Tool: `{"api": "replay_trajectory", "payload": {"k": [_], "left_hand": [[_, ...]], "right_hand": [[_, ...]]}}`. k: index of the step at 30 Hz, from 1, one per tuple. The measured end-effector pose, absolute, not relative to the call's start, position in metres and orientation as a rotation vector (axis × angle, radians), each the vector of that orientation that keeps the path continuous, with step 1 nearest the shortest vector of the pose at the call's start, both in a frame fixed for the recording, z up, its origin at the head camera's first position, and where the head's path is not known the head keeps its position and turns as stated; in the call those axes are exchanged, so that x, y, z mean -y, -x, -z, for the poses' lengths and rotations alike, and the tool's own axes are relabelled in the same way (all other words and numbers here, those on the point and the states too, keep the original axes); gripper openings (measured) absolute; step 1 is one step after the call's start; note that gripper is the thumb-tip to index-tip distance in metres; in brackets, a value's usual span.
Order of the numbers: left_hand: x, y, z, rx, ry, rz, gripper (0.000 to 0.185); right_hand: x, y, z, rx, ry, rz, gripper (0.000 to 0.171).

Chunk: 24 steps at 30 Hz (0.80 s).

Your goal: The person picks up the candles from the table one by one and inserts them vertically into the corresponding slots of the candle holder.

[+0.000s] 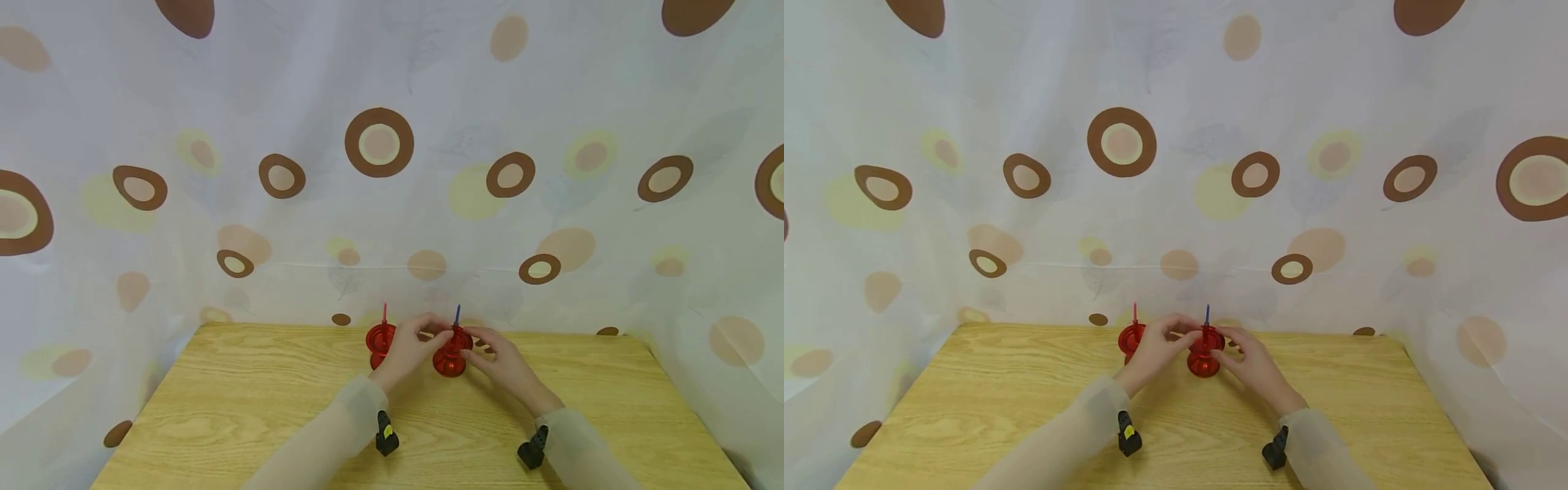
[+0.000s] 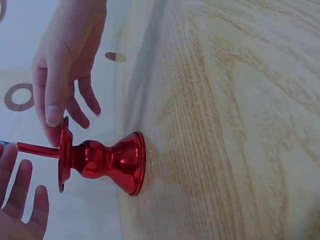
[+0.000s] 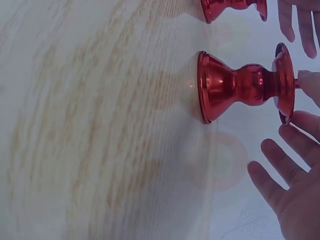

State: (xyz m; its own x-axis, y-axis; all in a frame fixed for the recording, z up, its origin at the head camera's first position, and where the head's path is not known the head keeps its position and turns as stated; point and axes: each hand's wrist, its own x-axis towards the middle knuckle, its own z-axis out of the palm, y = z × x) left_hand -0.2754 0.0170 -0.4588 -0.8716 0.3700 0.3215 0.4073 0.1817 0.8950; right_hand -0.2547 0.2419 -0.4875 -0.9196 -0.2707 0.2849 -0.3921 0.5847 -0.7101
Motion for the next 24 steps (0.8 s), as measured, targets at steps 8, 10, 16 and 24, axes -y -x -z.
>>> {"api": "replay_trajectory", "payload": {"k": [8,10,16,24], "left_hand": [[-0.013,0.264,0.461,2.443,0.765,1.862,0.019],[-0.012,0.261,0.461,2.445,0.756,1.868,0.019],[-0.007,0.252,0.463,2.459,0.734,1.836,0.024],[0.004,0.242,0.467,2.478,0.703,1.789,0.027]], "right_hand": [[-0.243,0.251,0.482,2.639,-0.581,-1.073,0.039],[-0.243,0.249,0.48,2.632,-0.58,-1.05,0.039],[-0.243,0.241,0.474,2.622,-0.581,-1.011,0.035],[-0.247,0.23,0.471,2.603,-0.575,-0.985,0.032]]}}
